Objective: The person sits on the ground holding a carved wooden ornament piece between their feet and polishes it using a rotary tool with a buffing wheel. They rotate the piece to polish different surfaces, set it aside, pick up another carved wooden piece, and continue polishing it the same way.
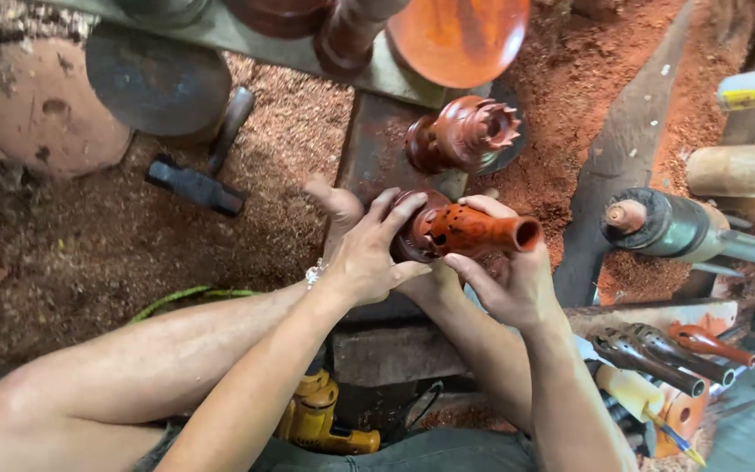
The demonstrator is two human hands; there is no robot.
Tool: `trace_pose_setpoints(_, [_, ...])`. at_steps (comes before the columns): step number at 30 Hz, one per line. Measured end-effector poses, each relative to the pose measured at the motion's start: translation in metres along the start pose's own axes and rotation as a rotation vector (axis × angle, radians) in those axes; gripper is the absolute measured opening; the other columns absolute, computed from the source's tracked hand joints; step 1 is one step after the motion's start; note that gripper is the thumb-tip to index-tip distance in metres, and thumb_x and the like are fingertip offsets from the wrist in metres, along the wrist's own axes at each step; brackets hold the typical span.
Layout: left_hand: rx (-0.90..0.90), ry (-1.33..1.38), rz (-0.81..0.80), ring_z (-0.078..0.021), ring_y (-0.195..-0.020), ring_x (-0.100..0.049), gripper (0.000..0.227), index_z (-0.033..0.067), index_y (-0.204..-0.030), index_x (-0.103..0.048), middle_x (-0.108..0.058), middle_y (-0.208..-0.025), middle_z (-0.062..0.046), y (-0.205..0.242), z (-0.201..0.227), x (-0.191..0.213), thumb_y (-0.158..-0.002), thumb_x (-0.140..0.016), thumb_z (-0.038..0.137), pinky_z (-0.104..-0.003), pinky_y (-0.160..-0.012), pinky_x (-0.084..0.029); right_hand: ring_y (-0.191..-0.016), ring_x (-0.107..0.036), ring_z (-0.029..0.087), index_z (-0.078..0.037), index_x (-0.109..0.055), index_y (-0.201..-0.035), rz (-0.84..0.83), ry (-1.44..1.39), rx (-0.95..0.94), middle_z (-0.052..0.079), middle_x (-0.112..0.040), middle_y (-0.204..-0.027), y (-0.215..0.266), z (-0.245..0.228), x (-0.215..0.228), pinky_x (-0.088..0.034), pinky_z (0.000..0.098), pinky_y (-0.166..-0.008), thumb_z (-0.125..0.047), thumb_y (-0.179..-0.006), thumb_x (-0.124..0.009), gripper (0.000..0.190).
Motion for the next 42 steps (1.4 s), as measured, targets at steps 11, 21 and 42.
trace_pose_setpoints(11, [-0.032, -0.004, 0.035, -0.0440, -0.133, -0.052, 0.100, 0.0273, -0.154, -0.036, -0.038, -0.158, -0.019, 0.000, 0.005, -0.001, -0.071, -0.091, 0.031, -0.047, -0.109, -0.046, -0.124, -0.066, 0.022, 0.002, -0.047, -0.147, 0.296, -0.026, -0.005, 0.014, -0.063, -0.137, 0.018, 0.006, -0.002, -0.055, 0.0352, -0.110, -0.003, -0.090, -0.085, 0.069])
trace_pose_setpoints(21, [-0.044, -0.269, 0.062, -0.0453, -0.135, -0.048, 0.114, 0.0210, -0.155, -0.035, -0.038, -0.154, -0.019, 0.001, 0.021, 0.015, -0.063, -0.098, 0.042, -0.050, -0.113, -0.039, -0.137, -0.058, 0.022, 0.000, -0.037, -0.159, 0.298, -0.344, -0.014, 0.017, -0.056, -0.148, 0.033, 0.061, -0.014, -0.049, 0.0356, -0.118, -0.003, -0.095, -0.083, 0.078])
trace_pose_setpoints(42, [-0.337, -0.345, 0.164, -0.0204, -0.109, -0.072, 0.045, 0.0066, -0.124, -0.061, -0.070, -0.115, -0.008, -0.002, 0.090, 0.049, -0.094, -0.088, 0.027, -0.036, -0.098, -0.062, -0.111, -0.065, 0.027, -0.008, -0.031, -0.156, 0.450, -0.405, -0.177, 0.016, -0.062, -0.120, 0.047, 0.075, -0.101, -0.056, 0.0364, -0.097, -0.003, -0.076, -0.088, 0.099])
Point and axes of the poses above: each hand's wrist, its own y-axis away from the middle knuckle, its own x-axis out of the back of the hand, z = x × y, the point moved 9 cm from there along -y, towards the middle knuckle
